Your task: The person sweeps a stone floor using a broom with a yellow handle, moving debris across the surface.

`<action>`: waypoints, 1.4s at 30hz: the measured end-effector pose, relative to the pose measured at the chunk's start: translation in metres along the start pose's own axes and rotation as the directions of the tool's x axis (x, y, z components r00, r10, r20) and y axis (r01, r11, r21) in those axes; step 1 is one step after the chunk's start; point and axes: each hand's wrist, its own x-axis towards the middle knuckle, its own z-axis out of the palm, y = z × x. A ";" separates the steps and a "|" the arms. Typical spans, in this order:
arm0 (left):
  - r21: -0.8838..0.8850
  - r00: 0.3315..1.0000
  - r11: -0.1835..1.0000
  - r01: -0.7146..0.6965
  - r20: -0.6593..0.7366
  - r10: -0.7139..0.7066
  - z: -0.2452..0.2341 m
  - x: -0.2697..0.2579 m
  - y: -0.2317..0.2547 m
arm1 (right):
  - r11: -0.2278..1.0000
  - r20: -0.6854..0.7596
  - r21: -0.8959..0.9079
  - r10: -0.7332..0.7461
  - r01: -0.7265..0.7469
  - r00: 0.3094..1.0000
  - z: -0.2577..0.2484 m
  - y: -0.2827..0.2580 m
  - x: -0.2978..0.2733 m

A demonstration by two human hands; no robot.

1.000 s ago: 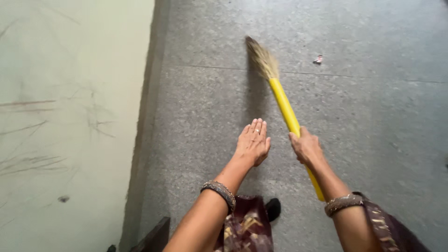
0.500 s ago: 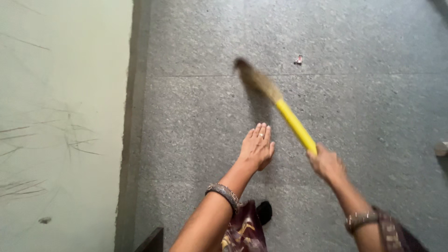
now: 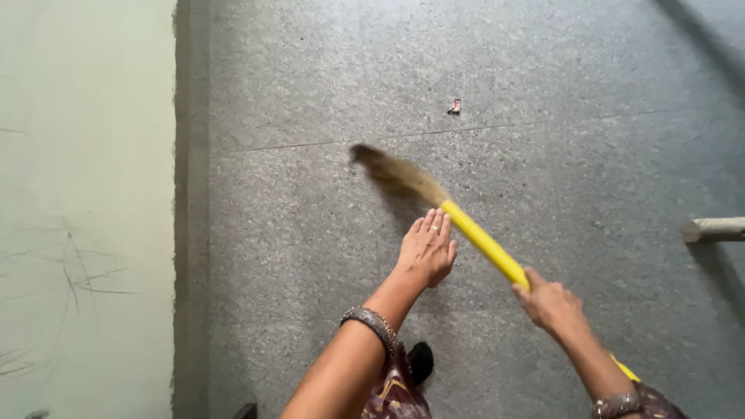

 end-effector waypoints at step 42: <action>0.149 0.979 0.978 -0.144 0.168 0.118 -0.092 -0.044 -0.217 | -0.258 0.324 0.922 0.108 -0.288 0.940 0.136 -0.406 -0.040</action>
